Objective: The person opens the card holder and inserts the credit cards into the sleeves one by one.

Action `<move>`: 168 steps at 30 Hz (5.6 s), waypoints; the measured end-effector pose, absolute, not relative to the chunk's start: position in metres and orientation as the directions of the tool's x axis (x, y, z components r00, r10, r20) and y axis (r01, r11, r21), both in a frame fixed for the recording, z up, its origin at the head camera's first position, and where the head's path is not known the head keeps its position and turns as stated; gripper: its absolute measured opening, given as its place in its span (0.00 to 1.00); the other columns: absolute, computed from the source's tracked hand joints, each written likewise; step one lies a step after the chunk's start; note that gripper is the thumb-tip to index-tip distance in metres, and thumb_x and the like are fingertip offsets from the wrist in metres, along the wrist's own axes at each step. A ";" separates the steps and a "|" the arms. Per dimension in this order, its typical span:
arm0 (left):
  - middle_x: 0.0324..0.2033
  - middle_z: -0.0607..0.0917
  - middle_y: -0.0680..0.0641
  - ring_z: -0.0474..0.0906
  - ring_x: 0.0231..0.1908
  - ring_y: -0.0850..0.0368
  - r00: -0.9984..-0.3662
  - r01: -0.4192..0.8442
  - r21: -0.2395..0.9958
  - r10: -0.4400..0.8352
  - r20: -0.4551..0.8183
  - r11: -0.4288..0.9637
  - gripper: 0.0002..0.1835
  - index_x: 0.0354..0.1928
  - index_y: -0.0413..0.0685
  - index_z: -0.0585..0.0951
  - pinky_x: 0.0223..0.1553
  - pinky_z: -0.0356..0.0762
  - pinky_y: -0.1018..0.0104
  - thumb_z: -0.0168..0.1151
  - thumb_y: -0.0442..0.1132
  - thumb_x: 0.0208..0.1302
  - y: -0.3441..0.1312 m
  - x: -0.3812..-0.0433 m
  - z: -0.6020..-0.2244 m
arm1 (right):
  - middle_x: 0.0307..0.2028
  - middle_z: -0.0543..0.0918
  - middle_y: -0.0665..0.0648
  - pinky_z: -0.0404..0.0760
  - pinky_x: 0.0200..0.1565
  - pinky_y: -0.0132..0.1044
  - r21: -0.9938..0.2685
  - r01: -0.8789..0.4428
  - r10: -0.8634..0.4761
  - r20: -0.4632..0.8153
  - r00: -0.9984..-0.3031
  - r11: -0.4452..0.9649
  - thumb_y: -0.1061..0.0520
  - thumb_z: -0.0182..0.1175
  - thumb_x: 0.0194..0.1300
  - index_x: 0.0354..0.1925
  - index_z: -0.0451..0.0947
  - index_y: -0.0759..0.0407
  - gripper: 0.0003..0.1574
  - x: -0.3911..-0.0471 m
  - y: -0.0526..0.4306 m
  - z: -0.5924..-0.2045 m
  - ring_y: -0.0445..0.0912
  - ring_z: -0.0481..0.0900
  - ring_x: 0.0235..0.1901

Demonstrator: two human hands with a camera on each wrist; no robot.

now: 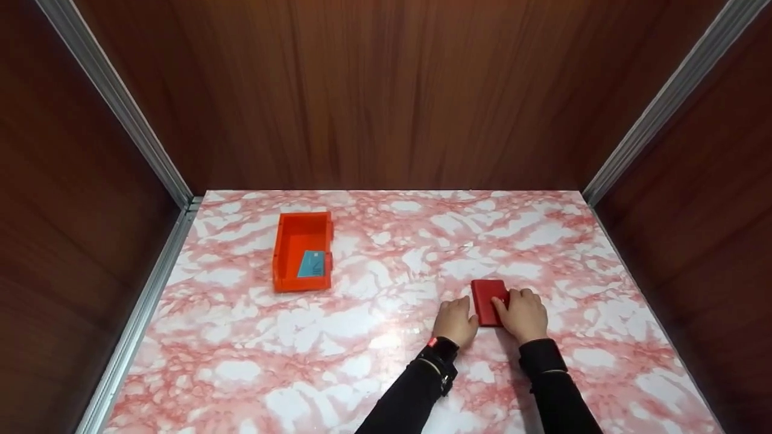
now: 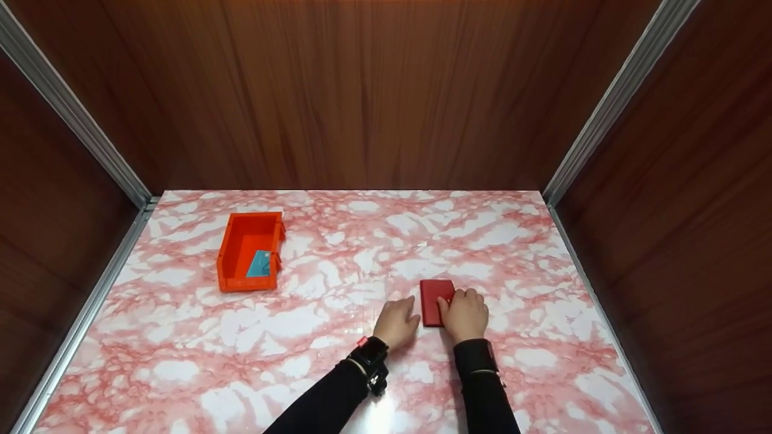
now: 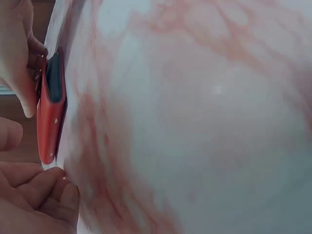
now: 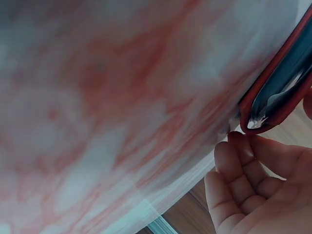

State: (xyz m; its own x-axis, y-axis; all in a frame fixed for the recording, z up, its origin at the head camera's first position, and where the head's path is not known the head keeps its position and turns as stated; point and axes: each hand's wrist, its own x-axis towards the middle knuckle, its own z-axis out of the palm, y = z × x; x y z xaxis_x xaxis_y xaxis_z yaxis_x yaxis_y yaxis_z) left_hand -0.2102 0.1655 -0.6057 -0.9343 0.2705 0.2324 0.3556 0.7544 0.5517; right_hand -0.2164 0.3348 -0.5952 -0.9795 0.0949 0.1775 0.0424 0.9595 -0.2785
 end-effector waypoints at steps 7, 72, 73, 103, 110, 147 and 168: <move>0.35 0.87 0.49 0.81 0.39 0.50 -0.923 0.379 0.602 0.330 0.195 0.703 0.06 0.38 0.46 0.81 0.45 0.74 0.65 0.63 0.38 0.60 0.171 -0.210 -0.598 | 0.39 0.75 0.73 0.75 0.42 0.62 -0.302 0.038 0.095 0.175 -0.980 0.953 0.49 0.61 0.68 0.44 0.76 0.77 0.28 -0.219 0.335 -0.597 0.68 0.75 0.40; 0.28 0.81 0.50 0.78 0.34 0.54 -0.967 0.003 0.856 -0.218 0.135 0.517 0.10 0.39 0.39 0.85 0.38 0.77 0.60 0.68 0.35 0.54 0.044 -0.235 -0.598 | 0.29 0.78 0.63 0.77 0.36 0.50 -0.572 -0.081 0.004 0.147 -0.989 0.816 0.51 0.69 0.60 0.37 0.77 0.73 0.24 -0.239 0.187 -0.584 0.56 0.77 0.31; 0.27 0.81 0.50 0.78 0.33 0.54 -0.967 0.000 0.851 -0.216 0.133 0.525 0.10 0.39 0.39 0.85 0.38 0.77 0.60 0.68 0.35 0.54 0.042 -0.235 -0.598 | 0.29 0.78 0.63 0.77 0.36 0.50 -0.569 -0.084 -0.001 0.144 -0.990 0.818 0.51 0.69 0.60 0.37 0.77 0.73 0.24 -0.239 0.185 -0.585 0.56 0.77 0.31; 0.28 0.82 0.45 0.80 0.31 0.48 -0.990 0.007 0.757 -0.105 0.099 0.653 0.13 0.37 0.37 0.81 0.36 0.78 0.55 0.71 0.35 0.52 0.033 -0.232 -0.607 | 0.24 0.74 0.63 0.77 0.32 0.53 -0.483 -0.106 -0.024 0.174 -0.985 0.869 0.53 0.71 0.56 0.29 0.73 0.68 0.22 -0.232 0.180 -0.594 0.59 0.77 0.26; 0.26 0.80 0.45 0.79 0.29 0.47 -0.990 0.023 0.741 -0.087 0.109 0.671 0.11 0.34 0.39 0.79 0.34 0.77 0.53 0.71 0.36 0.51 0.032 -0.234 -0.608 | 0.25 0.75 0.63 0.78 0.32 0.54 -0.462 -0.098 -0.025 0.161 -0.987 0.882 0.51 0.71 0.56 0.29 0.73 0.68 0.22 -0.231 0.178 -0.594 0.61 0.78 0.27; 0.23 0.80 0.43 0.80 0.29 0.43 -0.991 -0.007 0.718 -0.102 0.089 0.696 0.10 0.28 0.40 0.76 0.34 0.77 0.50 0.70 0.33 0.49 0.033 -0.236 -0.603 | 0.19 0.74 0.62 0.77 0.28 0.53 -0.333 -0.255 -0.122 0.370 -0.921 0.908 0.64 0.67 0.57 0.22 0.73 0.65 0.13 -0.231 0.183 -0.590 0.61 0.78 0.22; 0.23 0.79 0.44 0.80 0.30 0.43 -0.987 0.011 0.720 -0.108 0.119 0.693 0.10 0.28 0.41 0.76 0.35 0.77 0.51 0.71 0.33 0.49 0.035 -0.234 -0.607 | 0.26 0.77 0.58 0.79 0.33 0.50 -0.385 -0.226 -0.110 0.299 -0.948 0.895 0.68 0.70 0.53 0.35 0.76 0.65 0.13 -0.232 0.213 -0.582 0.55 0.79 0.27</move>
State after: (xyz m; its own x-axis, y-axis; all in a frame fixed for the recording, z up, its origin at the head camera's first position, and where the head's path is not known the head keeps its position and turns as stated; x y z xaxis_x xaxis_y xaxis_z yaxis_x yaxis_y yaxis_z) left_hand -0.2340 0.0355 -0.6072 -0.9870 -0.1083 0.1190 0.0108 0.6934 0.7204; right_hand -0.2323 0.2127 -0.5820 -0.9477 -0.1104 0.2994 -0.2259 0.8947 -0.3852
